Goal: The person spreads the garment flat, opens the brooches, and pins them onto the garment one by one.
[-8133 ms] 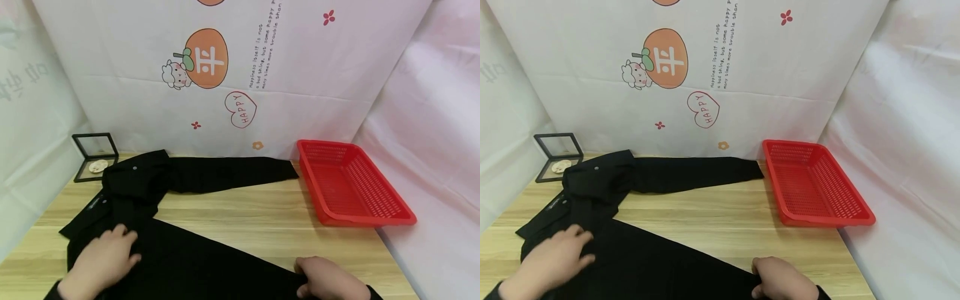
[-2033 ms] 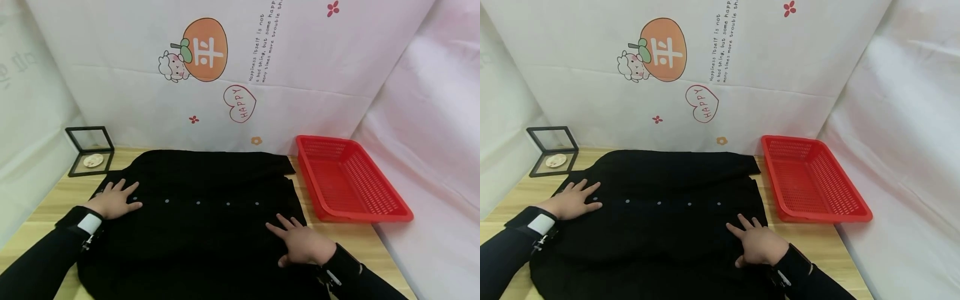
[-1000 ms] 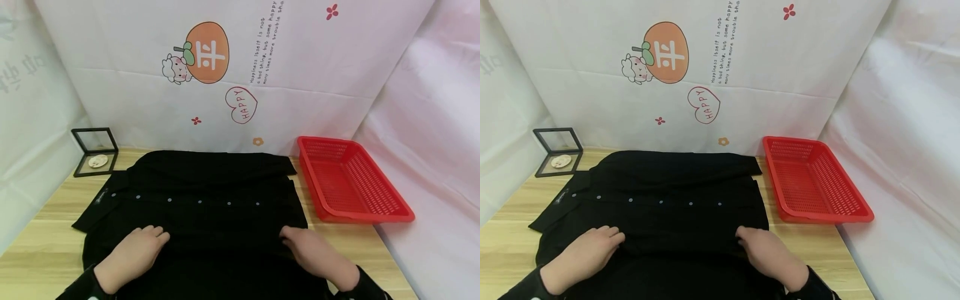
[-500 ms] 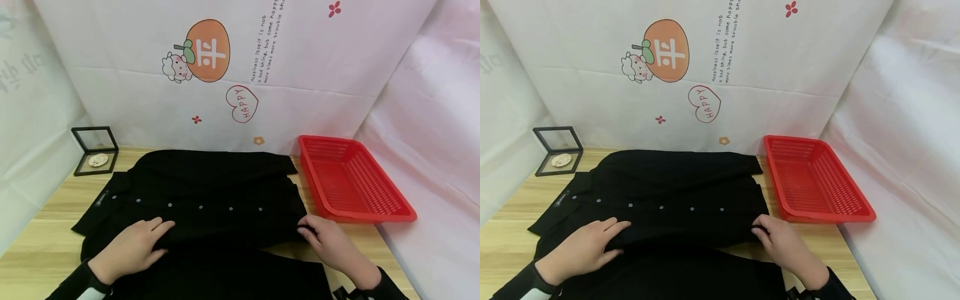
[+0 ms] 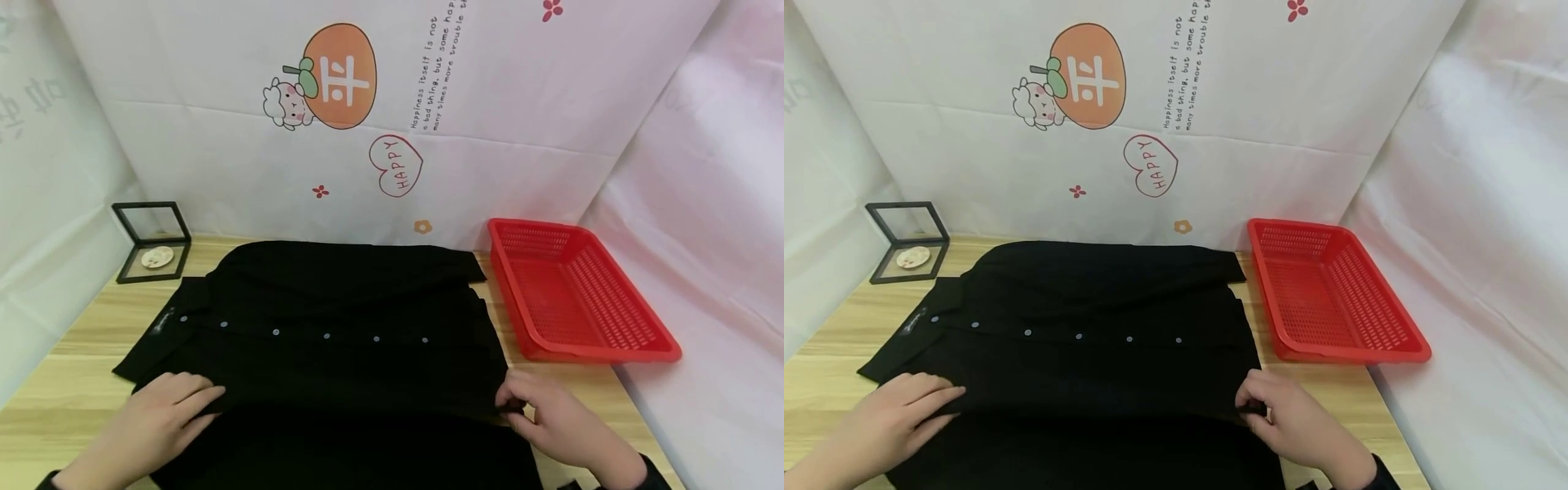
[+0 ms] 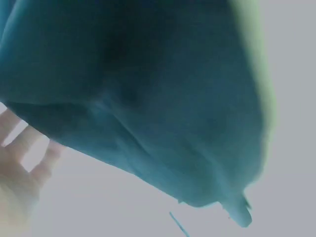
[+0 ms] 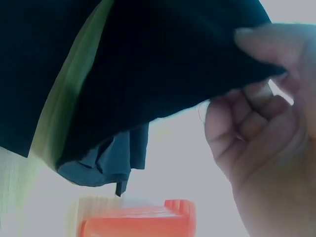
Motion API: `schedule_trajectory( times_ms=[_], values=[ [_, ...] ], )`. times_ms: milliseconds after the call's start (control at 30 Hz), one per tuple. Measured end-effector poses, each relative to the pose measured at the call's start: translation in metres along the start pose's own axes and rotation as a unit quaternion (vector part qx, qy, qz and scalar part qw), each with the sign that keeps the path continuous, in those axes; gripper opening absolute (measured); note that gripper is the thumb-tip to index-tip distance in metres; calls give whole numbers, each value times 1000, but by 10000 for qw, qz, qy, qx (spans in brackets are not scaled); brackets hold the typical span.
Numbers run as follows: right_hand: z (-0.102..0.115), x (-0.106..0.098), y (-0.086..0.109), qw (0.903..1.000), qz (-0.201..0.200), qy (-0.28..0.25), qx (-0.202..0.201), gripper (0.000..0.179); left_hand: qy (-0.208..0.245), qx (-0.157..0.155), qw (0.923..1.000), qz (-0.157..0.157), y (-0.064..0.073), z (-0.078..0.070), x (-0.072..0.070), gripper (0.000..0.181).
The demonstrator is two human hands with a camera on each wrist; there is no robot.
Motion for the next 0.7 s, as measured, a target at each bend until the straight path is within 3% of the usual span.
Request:
schedule_trajectory(
  times_ms=[100,167,233,333,433,567,700],
  values=[
    [-1,12,3,9979,577,-285,25,47,265,51,9995,165,16,4,-2,53],
    [-2,24,5,9933,1056,-457,55,44,394,-87,9983,427,27,9,1,49],
    [-4,36,7,9862,1525,-606,232,41,387,-304,9951,862,37,14,7,36],
    [-9,55,11,9725,2117,-698,669,37,321,-574,9848,1606,49,20,21,35],
    [-15,68,14,9595,2489,-698,1118,34,213,-659,9768,2024,55,22,31,37],
    [-17,75,15,9546,2621,-631,1271,34,121,-595,9800,1894,55,23,27,25],
    [-16,70,14,9559,2471,-624,1460,35,-67,-518,9863,1566,53,26,11,30]
  ],
)
Point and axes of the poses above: each hand's wrist, its own y-axis away from the middle knuckle, its own x-axis out of the palm, z = x × y, the point moved 8 cm from there along -y, towards the middle knuckle, and after that the axes turned 5 degrees about z, right-handed, at the moved point
